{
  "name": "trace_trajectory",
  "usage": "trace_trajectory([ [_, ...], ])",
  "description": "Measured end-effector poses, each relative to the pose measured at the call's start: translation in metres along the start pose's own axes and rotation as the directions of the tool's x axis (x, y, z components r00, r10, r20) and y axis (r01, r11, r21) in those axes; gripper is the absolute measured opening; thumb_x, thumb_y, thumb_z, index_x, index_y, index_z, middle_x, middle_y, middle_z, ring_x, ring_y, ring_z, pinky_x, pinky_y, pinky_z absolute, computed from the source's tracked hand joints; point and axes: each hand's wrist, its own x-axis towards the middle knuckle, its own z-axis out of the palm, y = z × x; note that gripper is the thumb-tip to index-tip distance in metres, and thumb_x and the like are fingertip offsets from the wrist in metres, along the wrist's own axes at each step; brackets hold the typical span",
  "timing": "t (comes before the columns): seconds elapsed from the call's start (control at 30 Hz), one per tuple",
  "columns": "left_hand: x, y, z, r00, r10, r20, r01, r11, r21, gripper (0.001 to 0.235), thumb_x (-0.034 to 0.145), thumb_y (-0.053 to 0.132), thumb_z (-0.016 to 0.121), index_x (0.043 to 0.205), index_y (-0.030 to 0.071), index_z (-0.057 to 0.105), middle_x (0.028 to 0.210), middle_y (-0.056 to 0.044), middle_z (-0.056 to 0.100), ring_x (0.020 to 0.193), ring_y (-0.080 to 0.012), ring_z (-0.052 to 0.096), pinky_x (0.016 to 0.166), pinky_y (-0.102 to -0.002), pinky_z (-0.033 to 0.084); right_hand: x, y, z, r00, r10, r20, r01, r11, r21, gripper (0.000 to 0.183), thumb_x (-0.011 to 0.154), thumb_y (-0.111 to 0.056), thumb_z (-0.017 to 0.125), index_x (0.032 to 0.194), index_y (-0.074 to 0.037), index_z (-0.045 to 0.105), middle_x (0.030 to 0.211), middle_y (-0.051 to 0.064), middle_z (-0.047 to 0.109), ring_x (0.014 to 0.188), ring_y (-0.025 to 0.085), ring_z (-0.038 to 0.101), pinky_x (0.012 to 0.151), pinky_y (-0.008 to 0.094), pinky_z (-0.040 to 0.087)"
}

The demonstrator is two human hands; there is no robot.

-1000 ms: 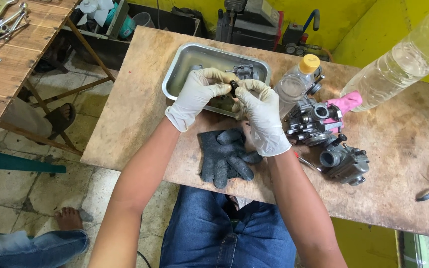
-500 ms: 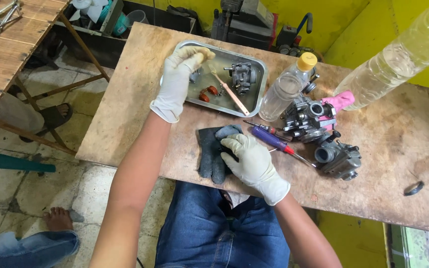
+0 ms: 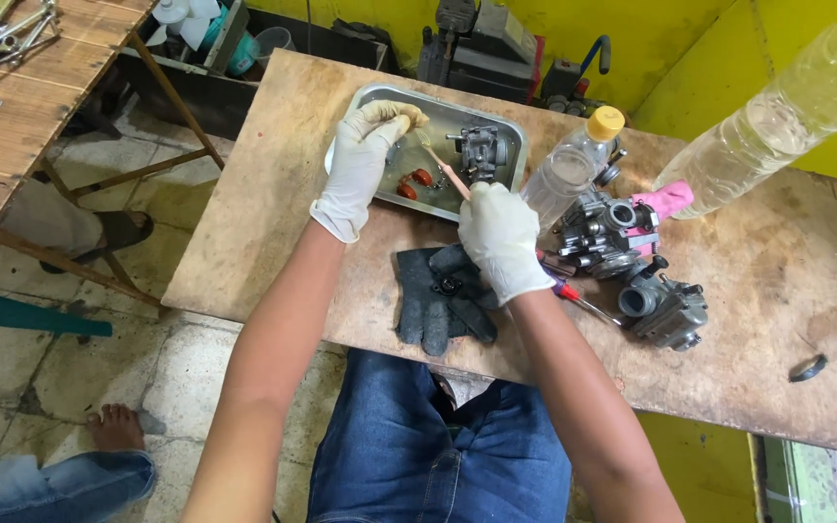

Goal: The person is disassembling a motorcycle carburetor, removing screws with a screwdriver, cleaning the internal parts with a brush, and wiping them with a cloth.

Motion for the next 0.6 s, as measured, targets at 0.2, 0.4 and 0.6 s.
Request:
trace_trajectory([
  [0.2, -0.001, 0.000, -0.005, 0.999, 0.010, -0.037, -0.007, 0.996, 0.085, 0.015, 0.096, 0.001, 0.062, 0.099, 0.006, 0.076, 0.097, -0.007, 0.078, 0.095, -0.0152, 0.073, 0.083, -0.025, 0.059, 0.024, 0.001, 0.017, 0.997, -0.044, -0.062, 0.037, 0.992, -0.118, 0.020, 0.091, -0.015, 0.055, 0.100, -0.009, 0.072, 0.091, 0.011, 0.074, 0.079, 0.039, 0.075, 0.062, 0.054, 0.060],
  [0.4, 0.000, 0.000, -0.007, 0.999, 0.006, -0.038, -0.002, 0.996, 0.090, 0.017, 0.094, -0.001, 0.061, 0.098, 0.005, 0.076, 0.096, -0.007, 0.077, 0.095, -0.0148, 0.074, 0.090, -0.025, 0.061, -0.019, -0.006, -0.016, 0.998, 0.056, -0.012, -0.057, 0.992, -0.114, 0.023, 0.104, -0.018, 0.043, 0.103, -0.009, 0.065, 0.095, 0.013, 0.070, 0.076, 0.039, 0.074, 0.055, 0.054, 0.059],
  [0.6, -0.001, -0.003, -0.006, 0.999, 0.014, -0.046, -0.005, 0.984, 0.179, 0.010, 0.094, 0.008, 0.068, 0.098, 0.011, 0.077, 0.094, -0.006, 0.079, 0.092, -0.0102, 0.072, 0.088, -0.024, 0.056, -0.090, 0.034, 0.012, 0.808, -0.110, -0.578, -0.047, 0.967, -0.249, 0.012, 0.100, -0.037, 0.056, 0.098, -0.028, 0.065, 0.072, -0.003, 0.062, 0.057, 0.023, 0.072, 0.051, 0.037, 0.058],
])
